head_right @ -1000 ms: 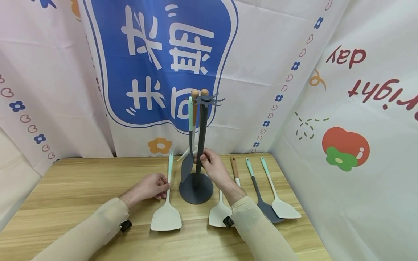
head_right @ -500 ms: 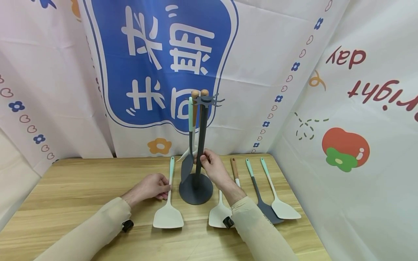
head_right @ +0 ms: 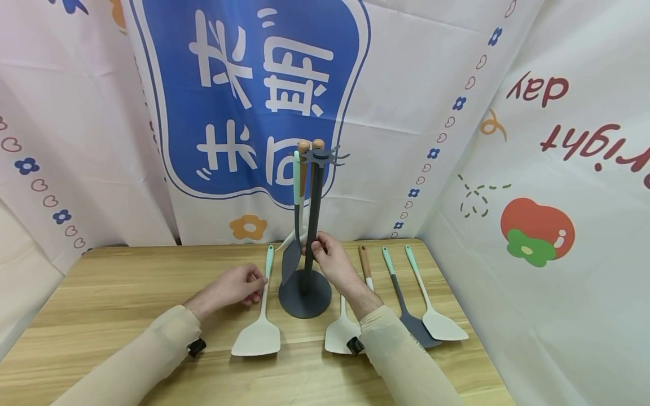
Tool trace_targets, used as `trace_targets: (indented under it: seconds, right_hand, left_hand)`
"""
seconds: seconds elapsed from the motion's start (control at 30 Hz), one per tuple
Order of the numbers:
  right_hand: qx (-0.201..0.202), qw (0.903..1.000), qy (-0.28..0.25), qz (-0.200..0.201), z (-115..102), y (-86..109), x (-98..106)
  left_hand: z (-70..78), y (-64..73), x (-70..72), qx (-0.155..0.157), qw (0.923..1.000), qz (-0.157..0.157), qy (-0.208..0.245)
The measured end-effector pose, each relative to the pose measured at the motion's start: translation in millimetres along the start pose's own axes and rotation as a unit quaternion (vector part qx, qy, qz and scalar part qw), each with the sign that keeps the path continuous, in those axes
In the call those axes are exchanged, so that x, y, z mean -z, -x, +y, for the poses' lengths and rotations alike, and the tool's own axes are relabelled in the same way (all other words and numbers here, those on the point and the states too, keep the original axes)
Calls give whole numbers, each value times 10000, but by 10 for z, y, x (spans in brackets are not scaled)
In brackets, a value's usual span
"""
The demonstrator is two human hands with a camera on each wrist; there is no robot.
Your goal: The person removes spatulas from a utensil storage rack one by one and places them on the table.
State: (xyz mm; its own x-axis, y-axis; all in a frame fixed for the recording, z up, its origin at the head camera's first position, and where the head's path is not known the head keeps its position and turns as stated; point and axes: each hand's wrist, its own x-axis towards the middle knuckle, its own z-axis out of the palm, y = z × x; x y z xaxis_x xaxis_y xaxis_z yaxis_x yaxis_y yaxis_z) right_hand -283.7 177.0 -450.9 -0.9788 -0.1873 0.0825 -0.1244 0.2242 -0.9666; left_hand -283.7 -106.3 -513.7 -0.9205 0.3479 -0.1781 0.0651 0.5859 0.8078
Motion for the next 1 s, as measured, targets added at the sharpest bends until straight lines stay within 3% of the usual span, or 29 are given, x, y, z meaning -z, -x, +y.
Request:
trace_targets:
  seconds: [0.4,0.67,1.0]
  right_hand:
    - [20,10000,-62,12,6,-7,5]
    - [-39,10000,-63,42,-4,2,8]
    - [-47,10000,-16,24,-2,2,-3]
  left_hand:
    - [253,-6,186,-753,9955,527,-229]
    - [416,15,271,-1013,9885,1036,-441]
    - [656,36,301,-1307,9811,1417,-134]
